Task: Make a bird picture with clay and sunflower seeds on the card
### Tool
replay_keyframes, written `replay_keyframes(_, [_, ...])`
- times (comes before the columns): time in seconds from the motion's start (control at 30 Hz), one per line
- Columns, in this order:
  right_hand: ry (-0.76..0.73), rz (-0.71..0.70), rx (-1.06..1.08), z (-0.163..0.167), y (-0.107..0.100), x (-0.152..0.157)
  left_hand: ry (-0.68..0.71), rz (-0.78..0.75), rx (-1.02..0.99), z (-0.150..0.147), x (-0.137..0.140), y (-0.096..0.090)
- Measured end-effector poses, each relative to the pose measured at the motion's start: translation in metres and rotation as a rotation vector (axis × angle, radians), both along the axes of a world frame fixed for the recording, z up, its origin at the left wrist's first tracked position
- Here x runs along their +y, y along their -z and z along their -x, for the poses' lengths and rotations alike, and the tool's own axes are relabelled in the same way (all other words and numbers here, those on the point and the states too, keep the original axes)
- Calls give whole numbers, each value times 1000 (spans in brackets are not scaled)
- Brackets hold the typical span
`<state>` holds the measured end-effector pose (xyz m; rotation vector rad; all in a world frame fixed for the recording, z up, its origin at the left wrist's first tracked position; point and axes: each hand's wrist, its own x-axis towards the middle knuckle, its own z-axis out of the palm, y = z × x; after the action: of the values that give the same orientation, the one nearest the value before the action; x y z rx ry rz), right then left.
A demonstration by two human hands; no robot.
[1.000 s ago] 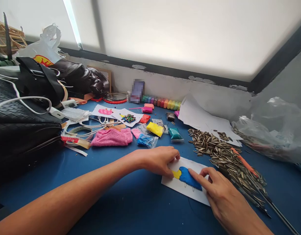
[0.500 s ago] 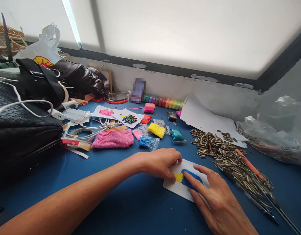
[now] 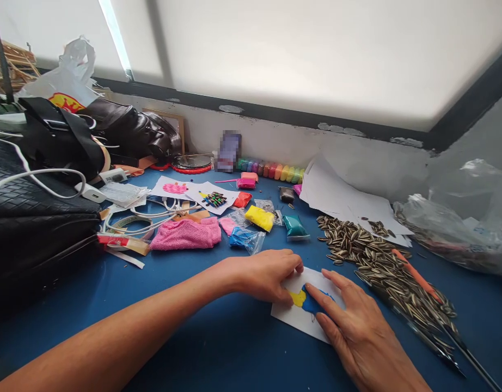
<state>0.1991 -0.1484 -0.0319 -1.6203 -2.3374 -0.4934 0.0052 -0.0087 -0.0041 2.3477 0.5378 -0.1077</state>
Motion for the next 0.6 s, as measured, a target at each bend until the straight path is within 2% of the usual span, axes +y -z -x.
replay_keyframes(0.23, [94,52,105,-24,-1,-1,-8,38,29,0,0,-5])
replay_keyframes(0.6, [31,36,167,-22,2,1,-28,34,18,-1,-1,-6])
